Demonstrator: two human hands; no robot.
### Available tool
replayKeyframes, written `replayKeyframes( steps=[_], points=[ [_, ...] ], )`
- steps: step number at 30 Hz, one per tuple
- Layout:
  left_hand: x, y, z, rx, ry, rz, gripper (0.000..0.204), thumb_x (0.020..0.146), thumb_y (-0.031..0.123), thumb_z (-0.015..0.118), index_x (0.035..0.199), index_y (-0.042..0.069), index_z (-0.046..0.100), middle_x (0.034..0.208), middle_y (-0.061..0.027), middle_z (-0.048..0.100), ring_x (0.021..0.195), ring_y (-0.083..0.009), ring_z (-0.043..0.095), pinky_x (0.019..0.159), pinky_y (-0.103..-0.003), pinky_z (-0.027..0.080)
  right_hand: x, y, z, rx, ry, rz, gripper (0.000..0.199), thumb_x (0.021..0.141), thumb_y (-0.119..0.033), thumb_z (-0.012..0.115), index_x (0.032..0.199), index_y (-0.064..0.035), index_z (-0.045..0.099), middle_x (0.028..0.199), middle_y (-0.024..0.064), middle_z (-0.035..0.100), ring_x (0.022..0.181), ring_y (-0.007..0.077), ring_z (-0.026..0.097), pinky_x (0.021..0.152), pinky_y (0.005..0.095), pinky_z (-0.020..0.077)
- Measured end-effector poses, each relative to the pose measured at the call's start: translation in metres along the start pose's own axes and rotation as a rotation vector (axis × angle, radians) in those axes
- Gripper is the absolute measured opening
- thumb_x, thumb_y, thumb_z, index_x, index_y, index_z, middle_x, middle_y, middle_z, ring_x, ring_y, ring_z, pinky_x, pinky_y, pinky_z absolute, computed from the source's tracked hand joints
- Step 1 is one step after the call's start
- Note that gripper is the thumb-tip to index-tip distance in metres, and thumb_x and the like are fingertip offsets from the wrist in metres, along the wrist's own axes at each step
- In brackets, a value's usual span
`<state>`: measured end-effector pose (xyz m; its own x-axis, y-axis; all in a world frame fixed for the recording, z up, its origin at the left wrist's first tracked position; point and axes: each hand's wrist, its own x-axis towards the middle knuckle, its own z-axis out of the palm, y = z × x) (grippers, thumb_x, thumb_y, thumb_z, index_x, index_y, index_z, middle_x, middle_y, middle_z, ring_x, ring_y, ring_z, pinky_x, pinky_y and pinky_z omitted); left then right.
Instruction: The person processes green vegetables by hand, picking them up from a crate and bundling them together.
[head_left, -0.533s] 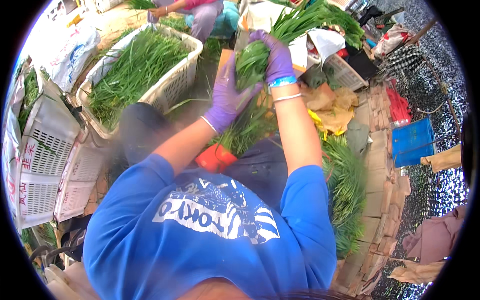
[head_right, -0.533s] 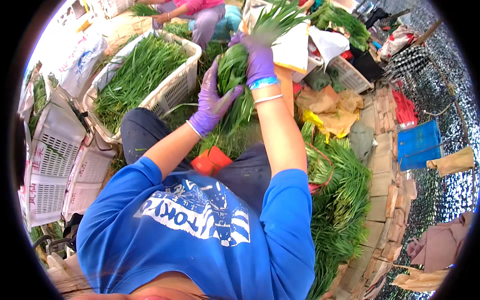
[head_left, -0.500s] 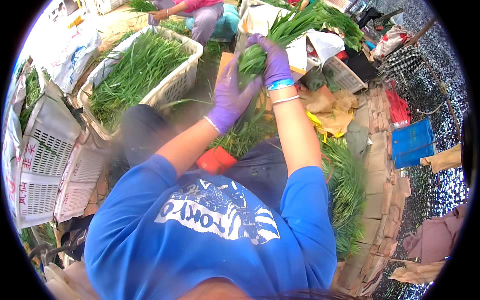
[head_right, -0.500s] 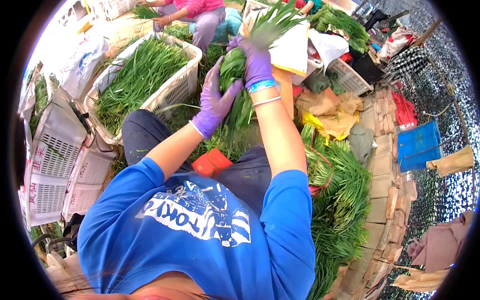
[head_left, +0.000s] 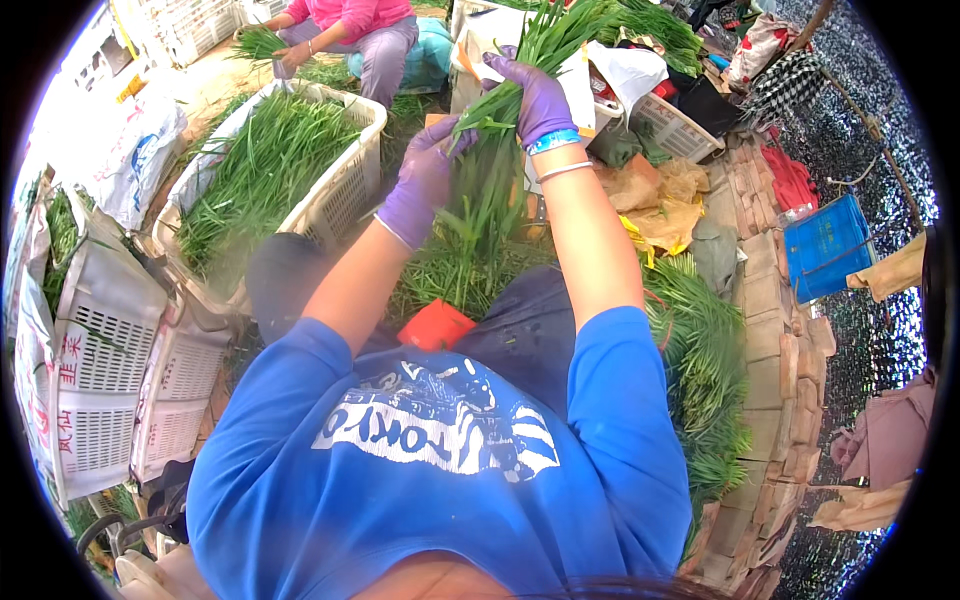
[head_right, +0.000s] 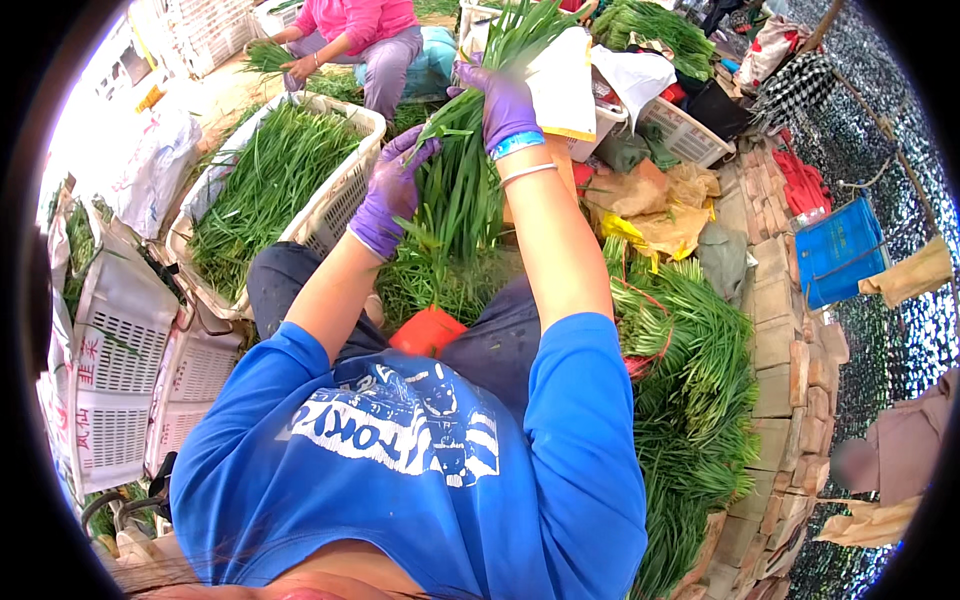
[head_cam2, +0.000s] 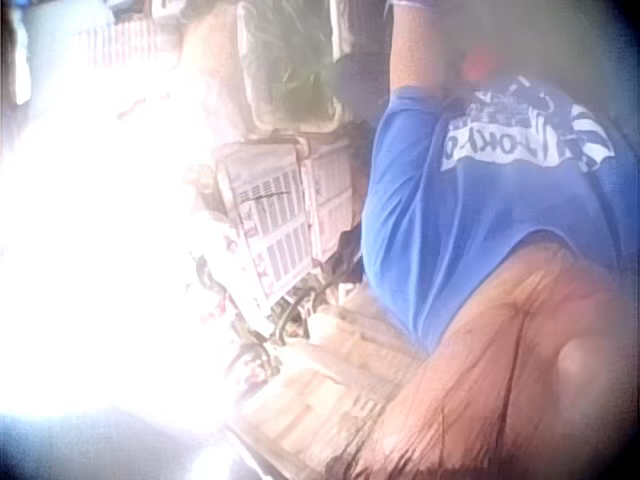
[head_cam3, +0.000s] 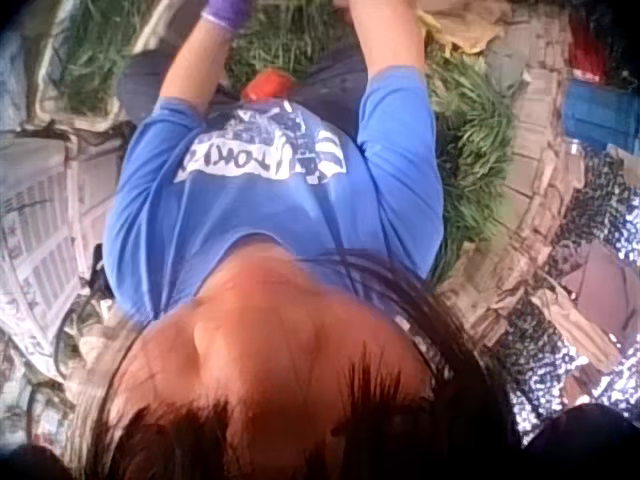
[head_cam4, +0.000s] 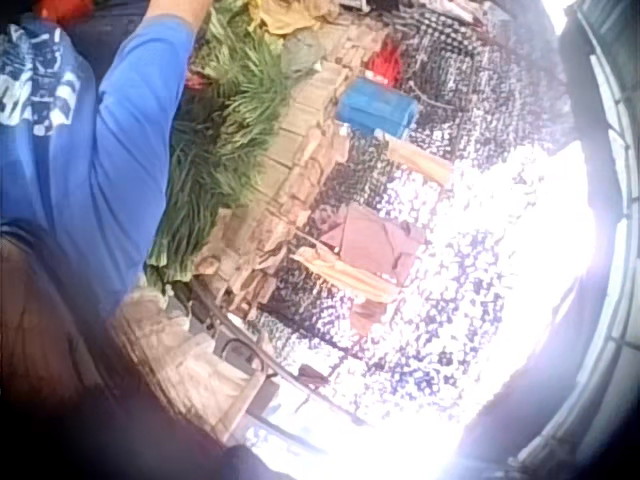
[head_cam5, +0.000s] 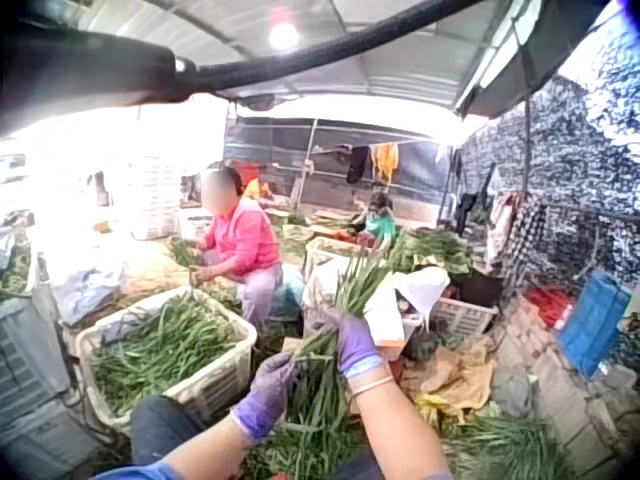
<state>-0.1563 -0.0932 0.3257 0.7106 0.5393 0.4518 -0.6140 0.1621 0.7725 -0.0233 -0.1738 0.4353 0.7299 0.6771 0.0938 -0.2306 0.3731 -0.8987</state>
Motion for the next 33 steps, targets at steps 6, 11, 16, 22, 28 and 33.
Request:
replayKeyframes(
  steps=[6,11,16,22,28,33],
  points=[
    [-0.001,0.031,-0.006,0.016,-0.055,-0.065,0.026,0.089,0.001,0.064,0.114,-0.003,0.063,0.104,-0.0080,0.071,0.095,-0.0157,0.064,0.092,-0.027,0.050,-0.001,-0.001,0.002,0.071,0.021,-0.044,0.029,0.086,-0.015,0.073,0.106,0.0038,0.066,0.091,0.0141,0.069,0.071,0.0259,0.067,0.064,0.0392,0.0573],
    [0.021,0.056,-0.008,-0.016,0.116,-0.092,0.021,0.087,0.004,0.060,0.106,-0.005,0.064,0.103,-0.0107,0.068,0.094,-0.0174,0.063,0.090,-0.029,0.049,0.019,0.007,-0.017,0.210,-0.056,-0.110,0.037,0.087,-0.020,0.070,0.117,0.0000,0.061,0.112,0.0119,0.068,0.100,0.0298,0.063,0.078,0.0442,0.0561],
    [0.015,0.074,-0.050,-0.743,-0.211,-0.120,0.015,0.085,0.025,0.062,0.077,0.013,0.057,0.072,-0.0007,0.054,0.066,-0.0123,0.054,0.082,-0.031,0.044,0.051,0.000,-0.059,-0.378,0.087,-0.351,0.025,0.088,-0.015,0.067,0.107,0.0020,0.064,0.100,0.0137,0.069,0.087,0.0292,0.065,0.075,0.0447,0.0562],
    [-0.043,0.069,-0.101,-0.720,-0.657,-0.053,0.039,0.090,0.048,0.066,0.067,0.018,0.056,0.060,0.0061,0.056,0.045,-0.0071,0.048,0.046,-0.026,0.045,0.067,-0.036,-0.094,0.177,0.333,-0.114,0.023,0.092,-0.013,0.056,0.106,0.0024,0.066,0.089,0.0128,0.069,0.078,0.0284,0.066,0.074,0.0412,0.0578],
    [-0.074,0.051,-0.128,-0.774,-0.743,-0.136,0.039,0.096,0.042,0.055,0.069,0.014,0.060,0.048,0.0050,0.054,0.037,-0.0078,0.047,0.047,-0.029,0.050,0.079,-0.078,-0.130,0.070,0.227,-0.182,0.016,0.085,-0.012,0.064,0.090,0.0036,0.066,0.082,0.0155,0.069,0.069,0.0308,0.065,0.067,0.0443,0.0570],
    [-0.093,0.021,-0.154,-0.692,-0.523,-0.425,0.034,0.095,0.039,0.057,0.077,0.010,0.063,0.069,-0.0054,0.064,0.055,-0.0127,0.057,0.062,-0.032,0.052,0.093,-0.136,-0.133,0.035,0.364,-0.308,0.022,0.090,-0.014,0.060,0.101,0.0040,0.064,0.095,0.0151,0.068,0.081,0.0269,0.067,0.079,0.0442,0.0578]
  ],
)
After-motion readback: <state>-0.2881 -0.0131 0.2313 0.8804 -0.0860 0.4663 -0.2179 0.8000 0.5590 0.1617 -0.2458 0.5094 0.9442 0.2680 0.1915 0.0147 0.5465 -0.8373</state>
